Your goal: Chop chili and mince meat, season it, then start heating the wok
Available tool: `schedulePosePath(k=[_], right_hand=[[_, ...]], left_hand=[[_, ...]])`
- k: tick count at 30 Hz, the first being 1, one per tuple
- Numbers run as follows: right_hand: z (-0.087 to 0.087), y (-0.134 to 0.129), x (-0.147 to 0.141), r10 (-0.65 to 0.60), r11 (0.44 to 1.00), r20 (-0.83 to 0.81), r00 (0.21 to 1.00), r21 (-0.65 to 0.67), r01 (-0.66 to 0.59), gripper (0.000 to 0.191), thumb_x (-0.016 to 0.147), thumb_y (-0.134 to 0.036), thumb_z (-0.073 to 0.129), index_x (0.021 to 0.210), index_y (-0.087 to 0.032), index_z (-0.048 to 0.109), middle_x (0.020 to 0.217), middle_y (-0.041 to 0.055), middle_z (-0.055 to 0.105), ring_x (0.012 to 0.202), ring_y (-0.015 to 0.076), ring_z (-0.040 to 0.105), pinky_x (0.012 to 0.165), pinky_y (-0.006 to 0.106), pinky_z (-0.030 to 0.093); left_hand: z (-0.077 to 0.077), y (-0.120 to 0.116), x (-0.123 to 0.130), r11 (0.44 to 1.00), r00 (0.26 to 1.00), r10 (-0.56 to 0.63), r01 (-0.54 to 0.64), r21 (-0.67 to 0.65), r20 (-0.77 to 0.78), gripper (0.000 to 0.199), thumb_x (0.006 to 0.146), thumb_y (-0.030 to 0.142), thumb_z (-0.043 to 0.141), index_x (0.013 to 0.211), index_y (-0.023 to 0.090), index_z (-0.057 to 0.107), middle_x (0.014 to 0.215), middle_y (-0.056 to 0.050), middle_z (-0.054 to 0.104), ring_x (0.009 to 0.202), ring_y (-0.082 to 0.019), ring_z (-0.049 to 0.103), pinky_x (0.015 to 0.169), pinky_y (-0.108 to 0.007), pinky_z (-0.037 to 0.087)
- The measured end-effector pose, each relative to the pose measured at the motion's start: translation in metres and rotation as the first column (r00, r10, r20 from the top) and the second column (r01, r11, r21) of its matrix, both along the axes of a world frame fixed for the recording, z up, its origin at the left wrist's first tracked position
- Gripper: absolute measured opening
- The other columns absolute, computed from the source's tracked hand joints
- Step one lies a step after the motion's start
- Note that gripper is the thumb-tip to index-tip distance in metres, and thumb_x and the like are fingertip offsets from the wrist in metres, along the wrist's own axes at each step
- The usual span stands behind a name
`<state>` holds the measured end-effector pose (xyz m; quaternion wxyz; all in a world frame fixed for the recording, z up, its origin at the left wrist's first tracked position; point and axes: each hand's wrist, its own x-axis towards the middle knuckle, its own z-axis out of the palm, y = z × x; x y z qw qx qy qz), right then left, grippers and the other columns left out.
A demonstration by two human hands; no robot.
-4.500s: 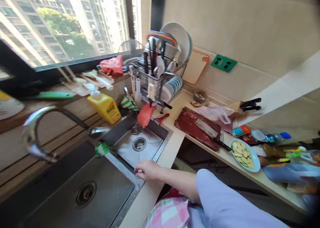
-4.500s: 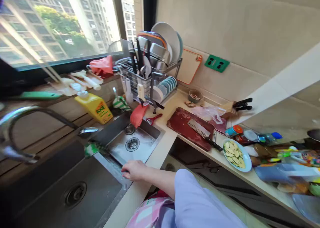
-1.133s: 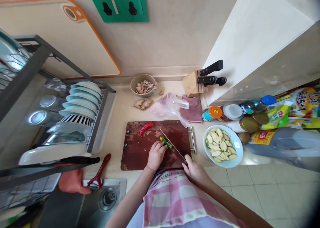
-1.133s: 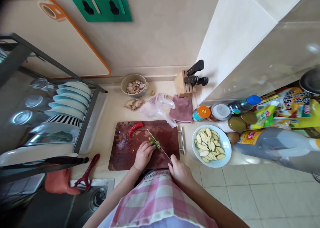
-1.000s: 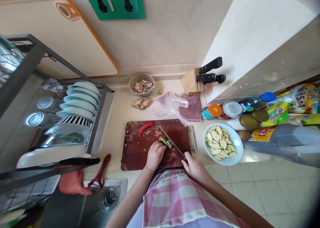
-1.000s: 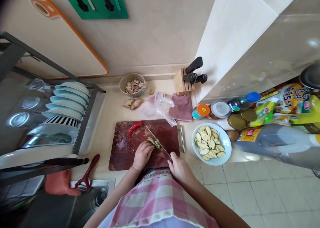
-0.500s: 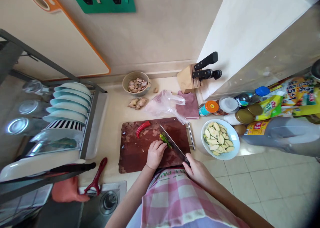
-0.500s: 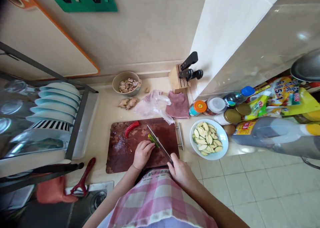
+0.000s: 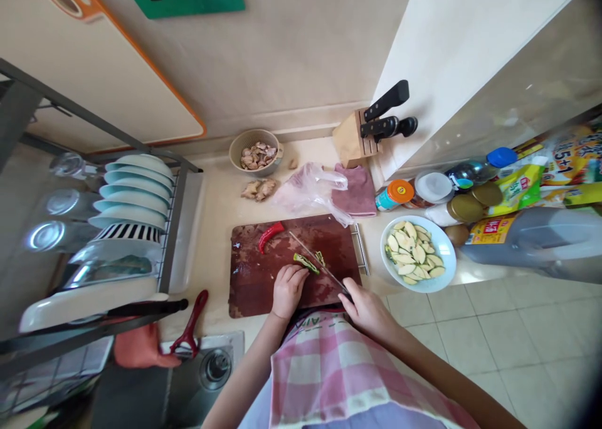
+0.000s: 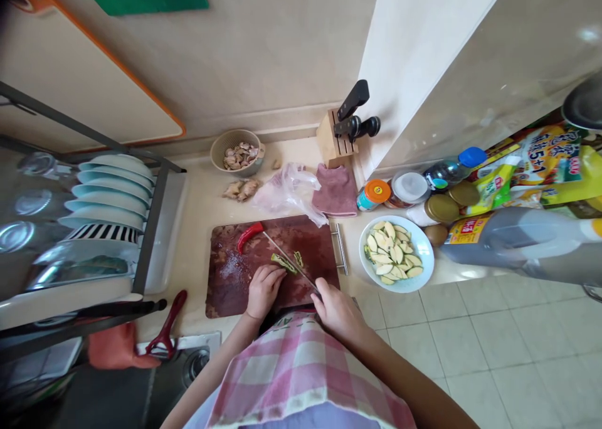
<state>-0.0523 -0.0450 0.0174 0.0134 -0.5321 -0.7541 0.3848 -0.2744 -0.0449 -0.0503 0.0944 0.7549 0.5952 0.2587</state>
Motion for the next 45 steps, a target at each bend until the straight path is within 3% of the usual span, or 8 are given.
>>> schedulePosePath(k=[9, 14, 17, 20, 25, 29, 39, 45], right_hand=[[0.000, -0.012, 0.030, -0.301, 0.951, -0.229, 0.925, -0.137, 0.276, 0.020, 0.089, -0.040, 0.039, 0.090, -0.021, 0.045, 0.070, 0.0005, 0.057, 0.061, 0.0155, 0.055, 0.058, 0.025, 0.041], [-0.014, -0.020, 0.066, -0.554, 0.784, -0.285, 0.782, -0.495, 0.375, 0.028, 0.086, -0.048, 0.042, 0.077, -0.021, 0.041, 0.055, -0.0071, 0.047, 0.039, 0.0086, 0.042, 0.040, 0.020, 0.035], [-0.018, -0.027, 0.083, -0.606, 0.718, -0.252, 0.755, -0.581, 0.383, 0.032, 0.084, -0.052, 0.042, 0.077, -0.021, 0.041, 0.055, -0.0077, 0.046, 0.037, 0.0076, 0.040, 0.037, 0.019, 0.033], [-0.011, -0.030, 0.084, -0.538, 0.771, -0.215, 0.815, -0.516, 0.372, 0.032, 0.084, -0.052, 0.043, 0.085, -0.021, 0.046, 0.056, -0.0063, 0.048, 0.039, 0.0087, 0.042, 0.040, 0.020, 0.035], [0.008, -0.024, 0.061, -0.291, 0.921, -0.230, 0.929, -0.332, 0.206, 0.025, 0.087, -0.044, 0.042, 0.086, -0.020, 0.048, 0.065, -0.0034, 0.053, 0.055, 0.0119, 0.048, 0.051, 0.021, 0.037], [0.010, -0.020, 0.050, -0.184, 0.962, -0.211, 0.960, -0.239, 0.132, 0.023, 0.088, -0.041, 0.040, 0.082, -0.020, 0.045, 0.063, -0.0043, 0.050, 0.059, 0.0130, 0.049, 0.056, 0.022, 0.037], [0.003, -0.027, 0.060, -0.217, 0.960, -0.168, 0.962, -0.218, 0.178, 0.022, 0.087, -0.043, 0.042, 0.082, -0.022, 0.045, 0.063, -0.0032, 0.053, 0.057, 0.0136, 0.049, 0.055, 0.023, 0.038], [0.000, -0.034, 0.065, -0.433, 0.876, -0.170, 0.885, -0.309, 0.370, 0.026, 0.085, -0.046, 0.045, 0.092, -0.021, 0.049, 0.058, -0.0052, 0.049, 0.046, 0.0108, 0.046, 0.044, 0.021, 0.038]], left_hand=[[0.001, -0.005, -0.003, 1.000, 0.999, 0.026, -0.026, -0.017, 0.030, 0.010, 0.084, 0.020, 0.055, 0.088, 0.019, 0.064, 0.088, -0.005, 0.064, 0.085, -0.018, 0.056, 0.082, -0.034, 0.047], [0.015, -0.006, -0.011, 0.990, 0.994, 0.107, -0.106, -0.090, 0.000, 0.006, 0.083, 0.022, 0.055, 0.088, 0.019, 0.057, 0.088, -0.006, 0.061, 0.084, -0.020, 0.055, 0.079, -0.036, 0.045], [0.021, 0.000, -0.018, 0.984, 0.994, 0.107, -0.112, -0.142, -0.038, 0.021, 0.081, 0.018, 0.055, 0.102, 0.019, 0.053, 0.102, -0.009, 0.058, 0.097, -0.024, 0.052, 0.085, -0.040, 0.043], [0.021, 0.008, -0.023, 0.980, 0.996, 0.085, -0.088, -0.177, -0.026, 0.034, 0.079, 0.015, 0.056, 0.113, 0.019, 0.048, 0.108, -0.010, 0.057, 0.102, -0.025, 0.051, 0.091, -0.041, 0.042], [0.017, 0.015, -0.021, 0.982, 0.997, 0.082, -0.082, -0.169, -0.005, 0.018, 0.083, 0.021, 0.055, 0.100, 0.019, 0.053, 0.095, -0.006, 0.062, 0.090, -0.022, 0.055, 0.084, -0.037, 0.045], [0.019, 0.019, -0.017, 0.982, 0.995, 0.102, -0.101, -0.159, 0.000, 0.013, 0.085, 0.024, 0.053, 0.096, 0.020, 0.055, 0.091, -0.005, 0.063, 0.087, -0.021, 0.057, 0.082, -0.036, 0.046], [0.016, 0.029, -0.020, 0.967, 0.993, 0.083, -0.060, -0.247, 0.083, 0.046, 0.078, 0.015, 0.059, 0.122, 0.024, 0.048, 0.105, -0.006, 0.053, 0.099, -0.020, 0.054, 0.087, -0.033, 0.046], [0.030, 0.047, -0.029, 0.948, 0.992, -0.118, 0.099, -0.302, -0.046, 0.025, 0.072, 0.020, 0.066, 0.097, 0.021, 0.061, 0.099, -0.007, 0.052, 0.095, -0.024, 0.051, 0.087, -0.040, 0.044]])
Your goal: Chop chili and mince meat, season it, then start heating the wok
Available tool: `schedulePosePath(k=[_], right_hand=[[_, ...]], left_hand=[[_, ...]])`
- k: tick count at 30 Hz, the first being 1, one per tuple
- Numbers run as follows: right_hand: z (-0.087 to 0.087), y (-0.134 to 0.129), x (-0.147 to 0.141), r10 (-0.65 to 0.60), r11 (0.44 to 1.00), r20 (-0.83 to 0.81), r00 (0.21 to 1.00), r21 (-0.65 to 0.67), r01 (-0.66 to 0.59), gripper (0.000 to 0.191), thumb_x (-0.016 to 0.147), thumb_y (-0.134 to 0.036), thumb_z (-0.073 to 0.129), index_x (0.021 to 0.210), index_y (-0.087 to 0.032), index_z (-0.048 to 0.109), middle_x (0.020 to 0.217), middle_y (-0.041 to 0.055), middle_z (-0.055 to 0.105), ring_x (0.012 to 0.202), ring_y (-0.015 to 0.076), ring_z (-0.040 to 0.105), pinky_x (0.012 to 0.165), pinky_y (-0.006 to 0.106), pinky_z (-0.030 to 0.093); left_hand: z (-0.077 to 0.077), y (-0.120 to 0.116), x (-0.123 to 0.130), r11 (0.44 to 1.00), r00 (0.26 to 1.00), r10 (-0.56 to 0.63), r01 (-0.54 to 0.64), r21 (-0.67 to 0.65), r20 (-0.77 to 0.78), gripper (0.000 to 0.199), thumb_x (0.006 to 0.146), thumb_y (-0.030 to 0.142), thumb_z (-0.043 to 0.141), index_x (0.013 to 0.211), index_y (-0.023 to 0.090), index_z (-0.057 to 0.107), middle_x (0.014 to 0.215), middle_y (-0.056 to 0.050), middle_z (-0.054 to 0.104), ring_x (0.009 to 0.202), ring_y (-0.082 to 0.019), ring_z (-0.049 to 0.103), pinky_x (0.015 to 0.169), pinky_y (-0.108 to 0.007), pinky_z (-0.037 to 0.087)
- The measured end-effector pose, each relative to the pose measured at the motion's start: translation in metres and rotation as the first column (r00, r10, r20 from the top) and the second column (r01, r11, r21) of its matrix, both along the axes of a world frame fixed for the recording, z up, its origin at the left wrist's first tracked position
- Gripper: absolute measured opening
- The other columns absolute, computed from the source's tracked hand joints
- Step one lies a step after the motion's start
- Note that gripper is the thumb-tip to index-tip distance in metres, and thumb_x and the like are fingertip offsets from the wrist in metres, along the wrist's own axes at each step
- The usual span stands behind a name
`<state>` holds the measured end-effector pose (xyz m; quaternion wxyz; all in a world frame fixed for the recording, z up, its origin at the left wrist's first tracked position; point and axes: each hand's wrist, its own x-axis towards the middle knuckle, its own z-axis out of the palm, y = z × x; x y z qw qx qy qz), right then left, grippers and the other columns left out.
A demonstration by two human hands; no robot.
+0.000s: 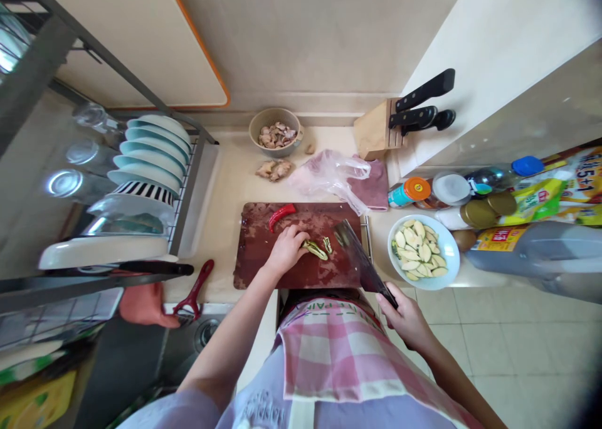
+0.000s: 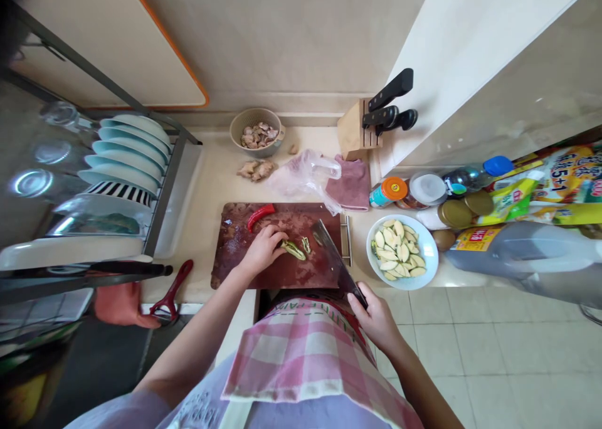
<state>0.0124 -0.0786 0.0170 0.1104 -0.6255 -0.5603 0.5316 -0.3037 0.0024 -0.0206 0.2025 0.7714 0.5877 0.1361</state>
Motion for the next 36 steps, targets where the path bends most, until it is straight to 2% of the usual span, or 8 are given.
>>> schedulePosePath(k=[5, 9, 13, 17, 23, 26, 31, 36], right_hand=[[-0.017, -0.009, 0.011, -0.146, 0.977, -0.198, 0.969, -0.183, 0.110, 0.031, 0.084, -0.051, 0.045, 0.080, -0.021, 0.042, 0.057, -0.0073, 0.046, 0.039, 0.0075, 0.041, 0.037, 0.020, 0.036], [-0.038, -0.014, 0.011, -0.202, 0.952, -0.294, 0.934, -0.283, 0.117, 0.035, 0.084, -0.053, 0.045, 0.075, -0.020, 0.039, 0.057, -0.0078, 0.047, 0.037, 0.0063, 0.041, 0.036, 0.019, 0.035], [-0.051, -0.010, 0.003, -0.189, 0.956, -0.350, 0.918, -0.278, 0.090, 0.035, 0.085, -0.054, 0.045, 0.077, -0.020, 0.038, 0.058, -0.0081, 0.049, 0.037, 0.0059, 0.042, 0.037, 0.018, 0.035], [-0.056, 0.000, -0.003, -0.115, 0.960, -0.423, 0.899, -0.281, -0.009, 0.036, 0.084, -0.056, 0.046, 0.081, -0.020, 0.039, 0.056, -0.0086, 0.049, 0.035, 0.0052, 0.040, 0.035, 0.017, 0.034], [-0.058, 0.013, 0.013, -0.083, 0.902, -0.567, 0.819, -0.392, -0.180, 0.036, 0.082, -0.055, 0.049, 0.080, -0.021, 0.038, 0.058, -0.0093, 0.049, 0.033, 0.0038, 0.037, 0.033, 0.018, 0.039], [-0.055, 0.021, 0.027, -0.032, 0.854, -0.620, 0.784, -0.425, -0.301, 0.035, 0.083, -0.052, 0.051, 0.079, -0.021, 0.037, 0.058, -0.0092, 0.050, 0.033, 0.0036, 0.038, 0.034, 0.017, 0.040], [-0.047, 0.029, 0.036, 0.081, 0.723, -0.633, 0.770, -0.494, -0.482, 0.035, 0.082, -0.052, 0.052, 0.080, -0.022, 0.035, 0.056, -0.0102, 0.048, 0.032, 0.0034, 0.035, 0.032, 0.017, 0.038], [-0.041, 0.027, 0.024, 0.278, 0.570, -0.611, 0.741, -0.516, -0.639, 0.036, 0.081, -0.053, 0.052, 0.078, -0.023, 0.032, 0.055, -0.0109, 0.047, 0.031, 0.0025, 0.032, 0.031, 0.016, 0.037]], left_hand=[[0.018, 0.003, -0.001, 0.984, 0.985, -0.114, 0.131, -0.123, 0.131, 0.015, 0.073, 0.017, 0.064, 0.086, 0.019, 0.058, 0.086, -0.005, 0.058, 0.084, -0.021, 0.055, 0.079, -0.036, 0.046], [0.013, -0.003, 0.015, 0.966, 0.910, -0.053, 0.150, -0.209, 0.411, 0.013, 0.074, 0.015, 0.061, 0.084, 0.020, 0.055, 0.093, -0.004, 0.061, 0.085, -0.019, 0.058, 0.077, -0.032, 0.048], [-0.005, -0.012, 0.043, 0.959, 0.776, 0.200, -0.029, -0.283, 0.598, 0.018, 0.072, 0.014, 0.062, 0.088, 0.019, 0.054, 0.110, -0.007, 0.059, 0.098, -0.019, 0.058, 0.082, -0.033, 0.050], [-0.015, -0.024, 0.069, 0.914, 0.621, 0.396, -0.197, -0.355, 0.677, 0.024, 0.071, 0.015, 0.063, 0.092, 0.019, 0.054, 0.103, -0.005, 0.062, 0.092, -0.018, 0.061, 0.081, -0.034, 0.051], [0.000, -0.053, 0.093, 0.855, 0.562, 0.516, -0.387, -0.346, 0.646, 0.025, 0.070, 0.017, 0.066, 0.093, 0.018, 0.054, 0.106, -0.006, 0.063, 0.095, -0.019, 0.061, 0.088, -0.036, 0.048], [0.011, -0.078, 0.103, 0.812, 0.439, 0.566, -0.442, -0.380, 0.698, 0.026, 0.071, 0.022, 0.066, 0.092, 0.019, 0.052, 0.114, -0.008, 0.060, 0.101, -0.020, 0.059, 0.090, -0.037, 0.047], [0.030, -0.140, 0.117, 0.671, 0.146, 0.656, -0.563, -0.483, 0.740, 0.034, 0.069, 0.033, 0.070, 0.093, 0.018, 0.051, 0.107, -0.009, 0.062, 0.089, -0.018, 0.062, 0.081, -0.033, 0.050], [0.044, -0.224, 0.127, 0.390, -0.153, 0.717, -0.722, -0.572, 0.680, 0.040, 0.062, 0.035, 0.074, 0.090, 0.016, 0.053, 0.080, -0.002, 0.063, 0.072, -0.014, 0.061, 0.067, -0.028, 0.050]])
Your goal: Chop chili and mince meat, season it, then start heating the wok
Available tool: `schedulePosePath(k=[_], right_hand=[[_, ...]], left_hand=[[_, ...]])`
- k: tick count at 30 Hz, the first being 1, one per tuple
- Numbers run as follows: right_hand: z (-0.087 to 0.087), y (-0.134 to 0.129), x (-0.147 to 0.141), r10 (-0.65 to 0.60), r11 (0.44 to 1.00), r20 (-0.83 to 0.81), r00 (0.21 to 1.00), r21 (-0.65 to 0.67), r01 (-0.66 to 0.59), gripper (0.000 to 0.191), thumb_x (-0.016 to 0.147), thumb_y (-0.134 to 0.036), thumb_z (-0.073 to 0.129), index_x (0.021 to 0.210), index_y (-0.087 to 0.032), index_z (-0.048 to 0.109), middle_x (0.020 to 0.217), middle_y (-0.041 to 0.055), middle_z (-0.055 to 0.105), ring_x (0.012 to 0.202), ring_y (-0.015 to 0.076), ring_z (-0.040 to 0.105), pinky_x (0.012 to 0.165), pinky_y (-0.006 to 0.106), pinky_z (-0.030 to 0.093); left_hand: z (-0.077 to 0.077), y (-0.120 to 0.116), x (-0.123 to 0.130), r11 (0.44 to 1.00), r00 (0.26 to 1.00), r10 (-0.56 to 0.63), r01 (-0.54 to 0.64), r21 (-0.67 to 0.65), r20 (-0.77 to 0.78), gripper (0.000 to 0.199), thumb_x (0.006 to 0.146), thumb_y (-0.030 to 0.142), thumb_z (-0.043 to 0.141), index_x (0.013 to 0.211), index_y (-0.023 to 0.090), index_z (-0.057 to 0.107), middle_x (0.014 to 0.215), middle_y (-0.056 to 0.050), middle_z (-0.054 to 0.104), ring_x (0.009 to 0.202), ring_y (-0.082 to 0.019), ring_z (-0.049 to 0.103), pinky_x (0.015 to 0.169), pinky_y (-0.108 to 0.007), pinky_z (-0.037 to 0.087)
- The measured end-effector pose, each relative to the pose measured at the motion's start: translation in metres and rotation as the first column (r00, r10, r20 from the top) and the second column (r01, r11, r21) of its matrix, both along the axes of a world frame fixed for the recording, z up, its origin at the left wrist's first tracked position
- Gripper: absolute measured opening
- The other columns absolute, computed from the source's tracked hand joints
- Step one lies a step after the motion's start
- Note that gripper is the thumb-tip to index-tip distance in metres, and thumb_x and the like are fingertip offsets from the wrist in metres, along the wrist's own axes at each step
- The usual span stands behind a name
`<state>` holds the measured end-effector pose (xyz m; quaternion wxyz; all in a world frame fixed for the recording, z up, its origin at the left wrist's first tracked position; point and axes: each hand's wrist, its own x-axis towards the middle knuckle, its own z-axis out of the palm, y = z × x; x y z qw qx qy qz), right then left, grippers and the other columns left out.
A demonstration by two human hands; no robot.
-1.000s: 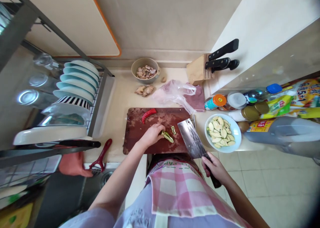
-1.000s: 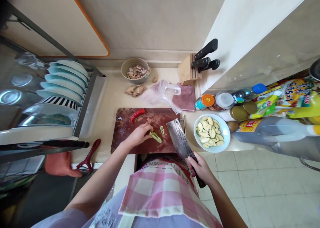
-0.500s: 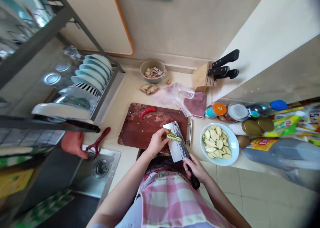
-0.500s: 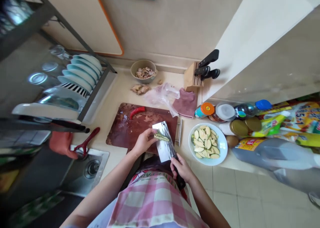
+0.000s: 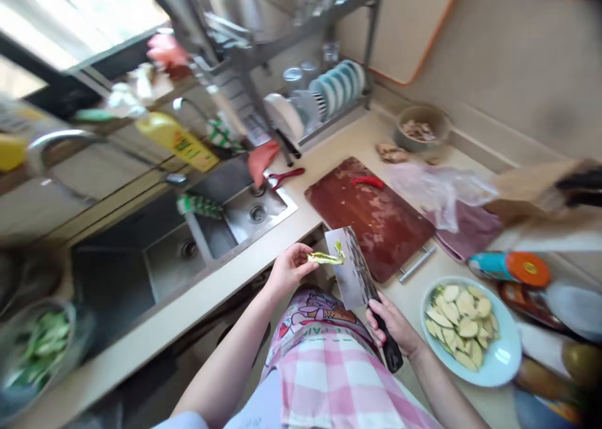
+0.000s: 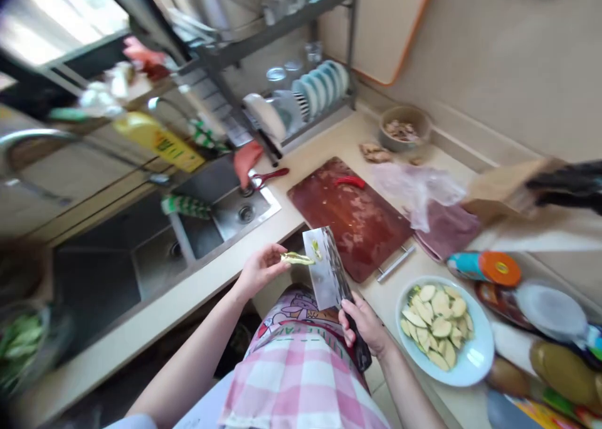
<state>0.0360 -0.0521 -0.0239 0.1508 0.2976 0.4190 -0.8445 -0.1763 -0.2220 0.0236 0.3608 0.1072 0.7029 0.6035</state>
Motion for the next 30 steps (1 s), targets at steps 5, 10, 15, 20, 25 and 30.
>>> schedulePosePath(k=[5, 10, 15, 20, 25, 30], right_hand=[[0.005, -0.024, -0.033, 0.298, 0.954, 0.002, 0.955, 0.028, -0.298, 0.035, 0.082, -0.050, 0.054, 0.078, -0.023, 0.032, 0.054, -0.0106, 0.047, 0.031, 0.0024, 0.031, 0.030, 0.016, 0.038], [0.013, -0.083, -0.067, 0.561, 0.826, 0.022, 0.828, 0.058, -0.561, 0.035, 0.080, -0.050, 0.056, 0.079, -0.023, 0.034, 0.054, -0.0104, 0.046, 0.030, 0.0026, 0.031, 0.029, 0.016, 0.037], [0.013, -0.178, -0.086, 0.797, 0.595, 0.049, 0.602, 0.106, -0.797, 0.035, 0.079, -0.052, 0.056, 0.084, -0.023, 0.038, 0.054, -0.0094, 0.047, 0.031, 0.0033, 0.032, 0.030, 0.016, 0.035], [-0.003, -0.277, -0.081, 0.926, 0.366, 0.069, 0.372, 0.085, -0.927, 0.038, 0.077, -0.056, 0.055, 0.085, -0.023, 0.038, 0.054, -0.0095, 0.046, 0.032, 0.0039, 0.031, 0.030, 0.017, 0.034], [-0.036, -0.373, -0.066, 0.977, 0.129, 0.120, 0.177, 0.327, -0.936, 0.028, 0.084, -0.050, 0.043, 0.082, -0.023, 0.037, 0.054, -0.0085, 0.046, 0.033, 0.0065, 0.035, 0.034, 0.018, 0.031], [-0.068, -0.463, -0.045, 0.963, -0.227, 0.269, 0.019, 0.844, -0.485, 0.006, 0.082, -0.025, 0.046, 0.081, -0.021, 0.043, 0.065, -0.0010, 0.055, 0.057, 0.0128, 0.051, 0.051, 0.022, 0.033]], left_hand=[[0.004, -0.099, 0.024, 0.937, 0.938, 0.345, -0.346, -0.043, -0.033, 0.036, 0.061, 0.032, 0.075, 0.087, 0.016, 0.056, 0.068, 0.003, 0.058, 0.059, -0.010, 0.055, 0.057, -0.023, 0.046], [-0.001, -0.204, 0.076, 0.772, 0.773, 0.631, -0.634, -0.052, -0.070, 0.032, 0.062, 0.028, 0.073, 0.086, 0.014, 0.057, 0.070, 0.001, 0.059, 0.062, -0.010, 0.056, 0.058, -0.022, 0.046], [-0.021, -0.327, 0.155, 0.500, 0.502, 0.855, -0.865, -0.049, -0.133, 0.034, 0.060, 0.028, 0.074, 0.087, 0.015, 0.057, 0.074, 0.001, 0.061, 0.066, -0.010, 0.058, 0.064, -0.024, 0.048], [-0.047, -0.447, 0.257, 0.127, 0.142, 0.980, -0.986, -0.109, -0.139, 0.039, 0.061, 0.034, 0.074, 0.090, 0.015, 0.055, 0.074, 0.000, 0.061, 0.063, -0.010, 0.057, 0.058, -0.021, 0.047], [-0.063, -0.512, 0.326, -0.081, -0.064, 0.990, -0.988, -0.134, -0.122, 0.042, 0.059, 0.034, 0.075, 0.091, 0.016, 0.055, 0.073, 0.002, 0.060, 0.066, -0.011, 0.058, 0.061, -0.022, 0.048], [-0.072, -0.532, 0.336, -0.073, -0.062, 0.991, -0.993, -0.089, -0.120, 0.043, 0.060, 0.031, 0.075, 0.094, 0.015, 0.056, 0.081, -0.002, 0.062, 0.076, -0.013, 0.061, 0.069, -0.024, 0.050]])
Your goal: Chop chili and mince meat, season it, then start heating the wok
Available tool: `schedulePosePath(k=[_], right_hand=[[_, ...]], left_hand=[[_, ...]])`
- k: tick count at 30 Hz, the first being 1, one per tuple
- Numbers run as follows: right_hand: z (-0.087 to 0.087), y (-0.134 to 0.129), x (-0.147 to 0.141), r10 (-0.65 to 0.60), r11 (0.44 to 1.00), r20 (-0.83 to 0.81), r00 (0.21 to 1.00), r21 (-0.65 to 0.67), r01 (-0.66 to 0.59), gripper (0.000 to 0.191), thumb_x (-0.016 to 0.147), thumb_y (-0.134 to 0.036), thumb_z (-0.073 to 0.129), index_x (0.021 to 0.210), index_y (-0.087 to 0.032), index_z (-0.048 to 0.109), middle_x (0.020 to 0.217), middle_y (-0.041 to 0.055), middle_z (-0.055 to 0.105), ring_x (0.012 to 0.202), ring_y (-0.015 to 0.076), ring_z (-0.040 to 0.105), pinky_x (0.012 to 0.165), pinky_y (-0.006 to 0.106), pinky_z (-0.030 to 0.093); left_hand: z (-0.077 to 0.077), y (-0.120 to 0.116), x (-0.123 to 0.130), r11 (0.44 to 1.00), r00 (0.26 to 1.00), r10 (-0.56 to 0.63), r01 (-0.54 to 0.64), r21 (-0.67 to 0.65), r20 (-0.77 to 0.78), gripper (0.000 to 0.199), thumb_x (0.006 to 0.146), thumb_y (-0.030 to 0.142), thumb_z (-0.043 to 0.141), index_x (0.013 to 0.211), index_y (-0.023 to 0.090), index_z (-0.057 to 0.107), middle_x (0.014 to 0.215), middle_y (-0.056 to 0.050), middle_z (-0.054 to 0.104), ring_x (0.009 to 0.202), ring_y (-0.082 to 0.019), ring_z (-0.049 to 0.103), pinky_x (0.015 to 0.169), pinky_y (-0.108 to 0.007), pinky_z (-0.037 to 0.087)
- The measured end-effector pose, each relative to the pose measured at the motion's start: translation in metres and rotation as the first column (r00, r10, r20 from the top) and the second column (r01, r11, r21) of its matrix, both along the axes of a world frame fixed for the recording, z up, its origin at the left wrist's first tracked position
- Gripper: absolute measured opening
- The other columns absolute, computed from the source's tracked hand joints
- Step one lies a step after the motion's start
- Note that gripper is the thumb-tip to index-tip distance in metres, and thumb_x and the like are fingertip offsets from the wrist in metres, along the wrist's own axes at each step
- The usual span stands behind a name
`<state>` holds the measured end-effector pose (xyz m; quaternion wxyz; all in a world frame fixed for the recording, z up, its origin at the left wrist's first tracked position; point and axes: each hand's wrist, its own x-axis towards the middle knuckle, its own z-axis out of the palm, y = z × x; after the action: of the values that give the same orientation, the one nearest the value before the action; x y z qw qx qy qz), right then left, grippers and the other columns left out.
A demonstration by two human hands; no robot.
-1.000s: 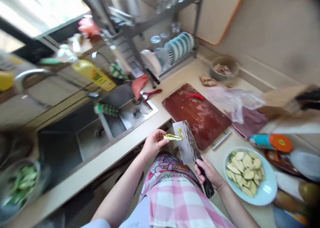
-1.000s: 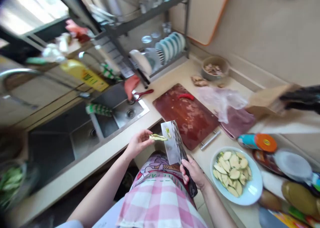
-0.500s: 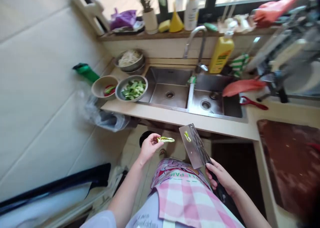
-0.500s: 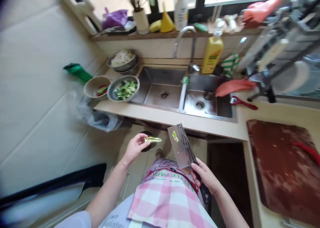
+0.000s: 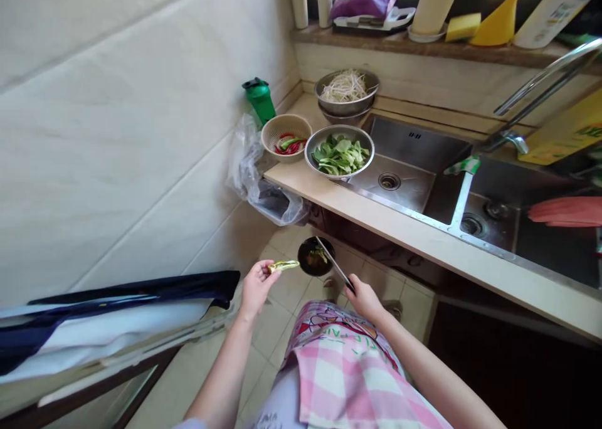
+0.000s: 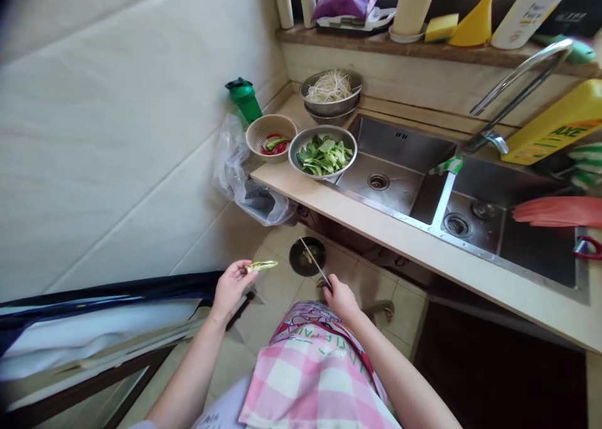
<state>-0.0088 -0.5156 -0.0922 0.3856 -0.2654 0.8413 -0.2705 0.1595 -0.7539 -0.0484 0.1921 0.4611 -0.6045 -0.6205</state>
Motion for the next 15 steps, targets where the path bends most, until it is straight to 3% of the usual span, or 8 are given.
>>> schedulePosePath(k=[3, 7, 11, 13, 15], right_hand=[[-0.004, -0.021, 0.005, 0.083, 0.997, -0.185, 0.979, 0.011, -0.083, 0.008, 0.083, -0.022, 0.046, 0.090, -0.021, 0.047, 0.078, 0.0024, 0.059, 0.068, 0.0151, 0.053, 0.057, 0.023, 0.032], [0.006, -0.004, -0.003, 0.039, 0.986, -0.144, 0.989, -0.157, -0.062, 0.010, 0.084, -0.026, 0.045, 0.092, -0.022, 0.049, 0.075, -0.0009, 0.057, 0.066, 0.0136, 0.051, 0.060, 0.022, 0.033], [0.027, 0.055, -0.003, -0.237, 0.936, -0.013, 0.971, -0.271, 0.225, 0.013, 0.085, -0.031, 0.043, 0.090, -0.021, 0.051, 0.064, -0.0042, 0.049, 0.058, 0.0114, 0.045, 0.056, 0.021, 0.034], [0.040, 0.096, 0.004, -0.429, 0.855, 0.032, 0.903, -0.309, 0.417, 0.015, 0.085, -0.032, 0.044, 0.088, -0.020, 0.052, 0.064, -0.0045, 0.047, 0.058, 0.0106, 0.044, 0.055, 0.020, 0.035], [0.052, 0.145, 0.013, -0.609, 0.734, 0.071, 0.790, -0.328, 0.595, 0.016, 0.083, -0.035, 0.046, 0.085, -0.020, 0.053, 0.063, -0.0046, 0.048, 0.057, 0.0100, 0.045, 0.054, 0.020, 0.036]], left_hand=[[-0.001, 0.000, -0.013, 0.997, 0.996, -0.071, 0.071, 0.009, -0.053, 0.041, 0.063, 0.029, 0.073, 0.098, 0.015, 0.056, 0.087, -0.004, 0.063, 0.081, -0.014, 0.061, 0.074, -0.026, 0.050], [0.005, 0.009, -0.047, 0.981, 0.976, -0.191, 0.194, 0.028, -0.105, 0.042, 0.062, 0.028, 0.074, 0.098, 0.015, 0.058, 0.089, -0.004, 0.064, 0.082, -0.015, 0.062, 0.077, -0.028, 0.051], [0.016, 0.041, -0.098, 0.911, 0.913, -0.396, 0.404, 0.081, -0.095, 0.043, 0.060, 0.032, 0.074, 0.097, 0.014, 0.059, 0.087, -0.005, 0.066, 0.078, -0.016, 0.063, 0.071, -0.029, 0.053], [0.019, 0.069, -0.129, 0.834, 0.838, -0.541, 0.546, 0.081, -0.074, 0.043, 0.060, 0.035, 0.074, 0.095, 0.015, 0.060, 0.086, -0.005, 0.066, 0.077, -0.017, 0.063, 0.071, -0.029, 0.052], [0.020, 0.108, -0.165, 0.727, 0.729, -0.681, 0.684, 0.056, -0.067, 0.041, 0.061, 0.037, 0.073, 0.094, 0.015, 0.061, 0.088, -0.005, 0.067, 0.080, -0.017, 0.063, 0.075, -0.029, 0.051]])
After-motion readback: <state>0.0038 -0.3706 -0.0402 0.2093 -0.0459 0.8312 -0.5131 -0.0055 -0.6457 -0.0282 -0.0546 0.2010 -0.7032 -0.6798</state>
